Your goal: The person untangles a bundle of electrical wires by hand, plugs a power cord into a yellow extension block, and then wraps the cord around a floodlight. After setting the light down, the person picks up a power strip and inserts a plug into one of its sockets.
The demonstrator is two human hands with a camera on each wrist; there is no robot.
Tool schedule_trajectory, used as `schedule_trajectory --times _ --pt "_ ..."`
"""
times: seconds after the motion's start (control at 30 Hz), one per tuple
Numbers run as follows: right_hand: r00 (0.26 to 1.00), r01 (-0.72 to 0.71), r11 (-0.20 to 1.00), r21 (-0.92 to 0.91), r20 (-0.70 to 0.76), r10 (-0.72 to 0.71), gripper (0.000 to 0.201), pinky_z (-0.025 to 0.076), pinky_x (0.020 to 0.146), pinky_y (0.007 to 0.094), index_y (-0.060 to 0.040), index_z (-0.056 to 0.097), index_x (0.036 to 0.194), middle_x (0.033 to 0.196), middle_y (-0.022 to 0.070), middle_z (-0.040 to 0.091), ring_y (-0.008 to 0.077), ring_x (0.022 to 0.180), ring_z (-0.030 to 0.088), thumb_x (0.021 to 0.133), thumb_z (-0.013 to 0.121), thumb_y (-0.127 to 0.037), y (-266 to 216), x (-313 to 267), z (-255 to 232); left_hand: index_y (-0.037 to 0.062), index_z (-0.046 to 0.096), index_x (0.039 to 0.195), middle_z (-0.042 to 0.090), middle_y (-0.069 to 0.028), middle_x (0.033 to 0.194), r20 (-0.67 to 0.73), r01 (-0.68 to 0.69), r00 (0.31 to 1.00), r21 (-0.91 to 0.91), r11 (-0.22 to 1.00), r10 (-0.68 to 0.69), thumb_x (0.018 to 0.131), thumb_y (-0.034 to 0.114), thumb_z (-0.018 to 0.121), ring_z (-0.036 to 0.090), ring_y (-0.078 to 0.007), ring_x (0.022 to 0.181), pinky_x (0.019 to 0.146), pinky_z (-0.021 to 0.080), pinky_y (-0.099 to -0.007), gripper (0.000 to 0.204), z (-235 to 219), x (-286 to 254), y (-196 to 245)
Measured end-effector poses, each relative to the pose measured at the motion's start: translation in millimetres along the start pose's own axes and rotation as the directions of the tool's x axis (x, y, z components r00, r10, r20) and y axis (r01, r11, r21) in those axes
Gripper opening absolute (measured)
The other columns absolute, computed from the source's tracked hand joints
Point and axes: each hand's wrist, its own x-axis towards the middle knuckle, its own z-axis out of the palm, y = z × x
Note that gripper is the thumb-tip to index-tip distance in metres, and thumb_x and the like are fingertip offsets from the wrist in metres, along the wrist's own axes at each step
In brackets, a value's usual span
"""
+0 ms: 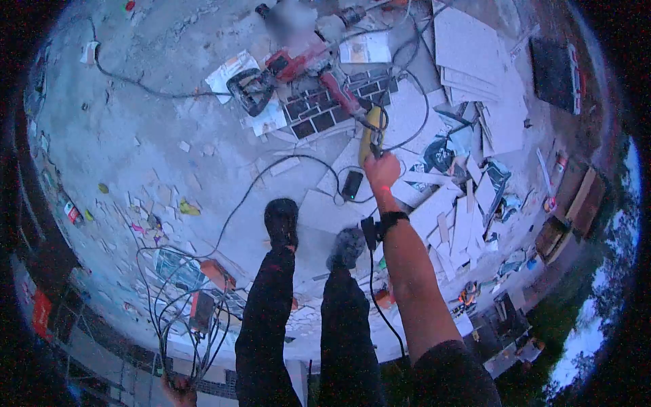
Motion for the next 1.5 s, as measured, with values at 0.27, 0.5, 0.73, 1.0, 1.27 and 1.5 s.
schedule_trajectory --times 0.27,0.5,0.73,1.0,1.27,1.5 --pt "0.994 -0.073 0.997 0.010 0.080 0.072 0.041 0.053 0.070 0.0496 0.0015 0.068 0.072 0.075 0.0230 0.067 0.0414 0.073 0.066 0.074 0.072 -0.040 -11.5 -6.7 -17.2 0.0179 0.039 0.067 0.029 0.0048 0.048 -0.249 -0.201 0.943 0.105 0.974 0.222 0.098 0.034 0.053 0.032 -0.0119 0.040 0.050 0.040 -0.0307 0.037 12.4 12.9 -13.6" --pt "0.952 -0.065 0.994 0.087 0.306 0.035 0.047 0.052 0.067 0.0468 0.0006 0.071 0.076 0.071 0.0224 0.067 0.0403 0.069 0.067 0.075 0.074 -0.046 19.7 18.2 -32.6 0.0185 0.041 0.070 0.027 0.0040 0.048 -0.124 -0.200 0.970 0.085 0.976 0.210 0.097 0.034 0.055 0.030 -0.0113 0.043 0.056 0.040 -0.0323 0.034 -15.1 46.5 -27.3" --pt "0.890 -0.095 0.981 0.171 0.457 0.007 0.048 0.049 0.065 0.0448 0.0039 0.068 0.074 0.072 0.0236 0.066 0.0371 0.068 0.067 0.082 0.070 -0.044 16.3 16.2 -46.3 0.0175 0.043 0.071 0.031 0.0039 0.051 -0.157 -0.237 0.954 0.125 0.964 0.255 0.099 0.033 0.054 0.033 -0.0113 0.046 0.056 0.040 -0.0305 0.035 34.5 50.6 -53.7" --pt "0.938 0.102 0.986 -0.130 0.343 -0.051 0.054 0.051 0.073 0.0516 0.0055 0.066 0.077 0.076 0.0276 0.066 0.0456 0.078 0.066 0.084 0.064 -0.048 -1.2 11.4 -32.3 0.0174 0.042 0.070 0.027 0.0037 0.051 -0.225 -0.164 0.963 -0.047 0.985 0.150 0.100 0.030 0.053 0.029 -0.0111 0.045 0.053 0.039 -0.0312 0.034 43.0 41.3 -56.5" --pt "0.946 0.005 0.989 -0.151 0.321 0.044 0.048 0.054 0.072 0.0511 0.0051 0.069 0.079 0.079 0.0274 0.068 0.0439 0.078 0.068 0.079 0.068 -0.043 -8.8 15.7 -24.8 0.0173 0.038 0.069 0.023 0.0044 0.048 -0.030 -0.160 0.987 -0.031 0.987 0.159 0.101 0.028 0.052 0.026 -0.0108 0.042 0.056 0.042 -0.0311 0.036 23.6 48.4 -52.0" --pt "0.962 -0.060 0.982 -0.181 0.253 0.105 0.045 0.055 0.070 0.0508 0.0038 0.068 0.077 0.076 0.0266 0.068 0.0437 0.075 0.068 0.079 0.066 -0.041 -32.2 12.9 -28.2 0.0175 0.039 0.069 0.024 0.0046 0.048 -0.128 -0.134 0.983 -0.038 0.990 0.128 0.099 0.031 0.055 0.025 -0.0106 0.042 0.058 0.043 -0.0316 0.036 50.0 35.7 -51.9"
